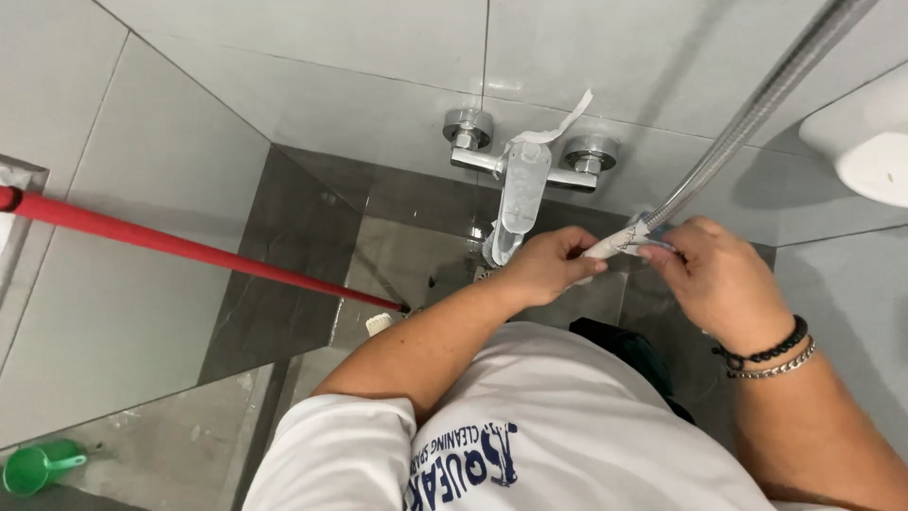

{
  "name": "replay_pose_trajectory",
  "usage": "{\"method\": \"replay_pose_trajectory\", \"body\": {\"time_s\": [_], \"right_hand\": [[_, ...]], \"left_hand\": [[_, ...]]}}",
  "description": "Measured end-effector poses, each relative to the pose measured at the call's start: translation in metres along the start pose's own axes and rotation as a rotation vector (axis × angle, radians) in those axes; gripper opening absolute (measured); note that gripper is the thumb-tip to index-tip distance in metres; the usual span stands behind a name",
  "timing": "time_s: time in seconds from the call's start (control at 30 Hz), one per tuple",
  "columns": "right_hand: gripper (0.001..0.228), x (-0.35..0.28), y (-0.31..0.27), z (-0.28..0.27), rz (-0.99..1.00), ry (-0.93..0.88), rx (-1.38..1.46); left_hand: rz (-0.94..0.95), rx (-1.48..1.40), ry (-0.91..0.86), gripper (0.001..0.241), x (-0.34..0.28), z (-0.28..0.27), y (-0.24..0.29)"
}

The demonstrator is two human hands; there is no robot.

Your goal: Removing protective tape from a shower hose and cleaning the faucet fixture.

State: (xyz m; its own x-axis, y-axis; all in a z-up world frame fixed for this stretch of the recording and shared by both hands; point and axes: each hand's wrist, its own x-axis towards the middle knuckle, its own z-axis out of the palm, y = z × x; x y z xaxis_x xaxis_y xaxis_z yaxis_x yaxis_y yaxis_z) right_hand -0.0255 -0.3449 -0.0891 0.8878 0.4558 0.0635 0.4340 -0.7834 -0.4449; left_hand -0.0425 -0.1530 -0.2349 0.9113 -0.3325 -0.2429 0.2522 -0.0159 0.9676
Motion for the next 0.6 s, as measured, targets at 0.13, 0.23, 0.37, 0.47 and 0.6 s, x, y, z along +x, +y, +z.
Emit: {"method": "replay_pose_trajectory", "body": {"time_s": [0.13, 0.23, 0.37, 0.47, 0.6], "right_hand": [[0.021, -0.018, 0.001, 0.014, -0.092, -0.037, 0.138], [0.022, -0.012, -0.021, 0.017, 0.055, -0.108, 0.213], [0.015, -0.014, -0.057, 0.015, 0.137, -0.116, 0.276], [0.021, -0.026, -0.091, 0.012, -0.144, -0.205, 0.305], [0.013, -0.041, -0.11, 0.008, -0.152, 0.023, 0.513]], "left_hand": [[0.006, 0.259, 0.173, 0.031, -0.012, 0.007, 0.039], [0.085, 0.382, 0.137, 0.035, -0.008, 0.013, 0.025], [0.098, 0.362, 0.029, 0.036, -0.008, -0.002, 0.03], [-0.032, 0.295, -0.061, 0.033, -0.006, -0.024, 0.03], [0.002, -0.031, -0.344, 0.037, -0.016, -0.039, 0.007]]}}
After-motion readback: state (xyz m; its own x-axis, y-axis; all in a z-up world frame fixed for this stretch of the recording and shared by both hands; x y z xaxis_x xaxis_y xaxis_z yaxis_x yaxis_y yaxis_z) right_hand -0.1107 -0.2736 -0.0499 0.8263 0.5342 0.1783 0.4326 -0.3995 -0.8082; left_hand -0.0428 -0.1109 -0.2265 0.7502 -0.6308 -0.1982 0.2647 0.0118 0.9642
